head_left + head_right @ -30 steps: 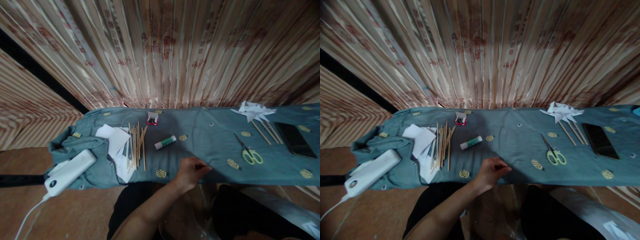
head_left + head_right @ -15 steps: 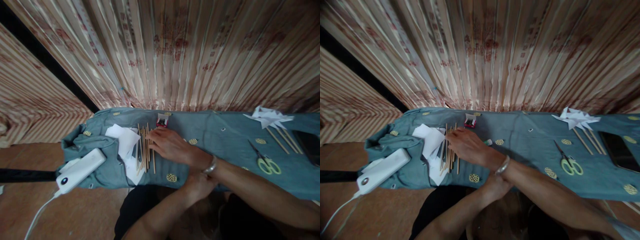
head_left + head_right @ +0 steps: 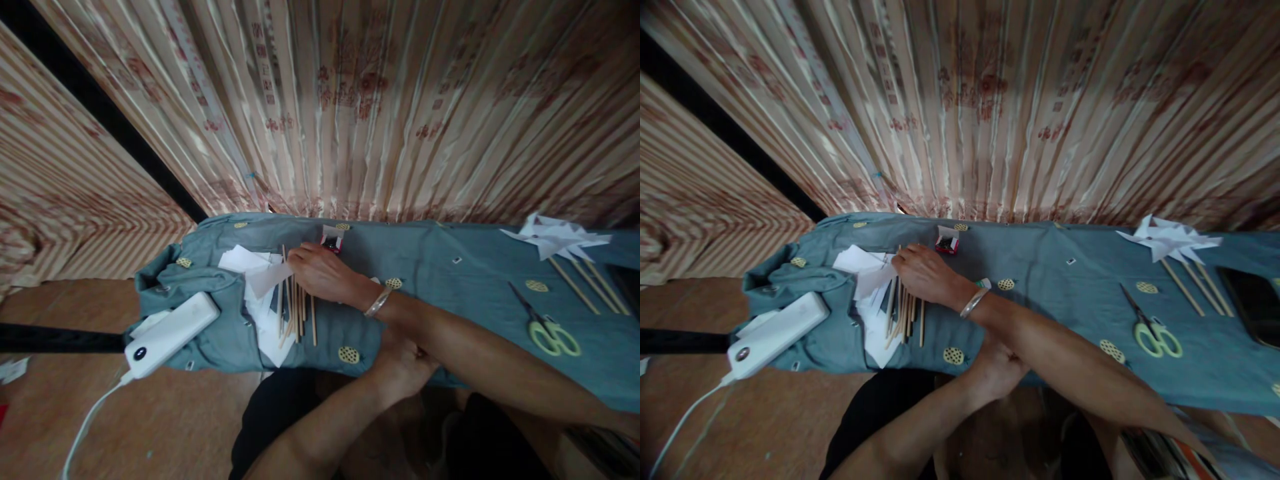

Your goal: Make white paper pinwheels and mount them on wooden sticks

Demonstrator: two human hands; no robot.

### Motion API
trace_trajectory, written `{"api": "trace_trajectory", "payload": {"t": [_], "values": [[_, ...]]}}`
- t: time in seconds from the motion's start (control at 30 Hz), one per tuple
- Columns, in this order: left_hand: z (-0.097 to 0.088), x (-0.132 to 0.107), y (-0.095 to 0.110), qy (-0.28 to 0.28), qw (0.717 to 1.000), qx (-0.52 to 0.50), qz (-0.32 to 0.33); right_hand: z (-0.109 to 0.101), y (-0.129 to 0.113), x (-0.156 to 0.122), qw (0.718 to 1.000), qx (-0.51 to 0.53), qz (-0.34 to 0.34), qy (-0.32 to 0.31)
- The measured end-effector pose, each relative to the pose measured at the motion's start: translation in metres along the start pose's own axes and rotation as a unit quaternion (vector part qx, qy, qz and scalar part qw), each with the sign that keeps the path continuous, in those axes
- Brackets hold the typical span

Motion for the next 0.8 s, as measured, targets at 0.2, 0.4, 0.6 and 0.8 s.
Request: {"api": "trace_trajectory", "payload": {"t": [0.2,0.4,0.6,0.8], "values": [[-0.004,-0.004,0.014,-0.022,0.992,0.118,0.034,-0.070,0.044,-0.114,0.922,0.135,0.308,0.191],[-0.009,0.003,0.016,0.013,0.981,0.169,0.090,-0.109,0.041,-0.246,0.866,-0.104,0.406,0.272],[-0.028,0.005,0.020,0.081,0.926,0.298,0.218,-0.071,-0.002,-0.278,0.936,-0.183,0.281,0.111],[-0.029,-0.007,0.017,0.068,0.811,0.478,0.330,-0.040,-0.031,-0.293,0.961,-0.124,0.230,0.092]]}}
Point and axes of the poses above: each hand's wrist, its own x-axis towards the middle knuckle, its own z-axis out of the palm, y = z × x, the point moved 3 cm from there along x, towards the middle knuckle, and after that the axes turned 2 degrees about x, right-handed, at the moved point
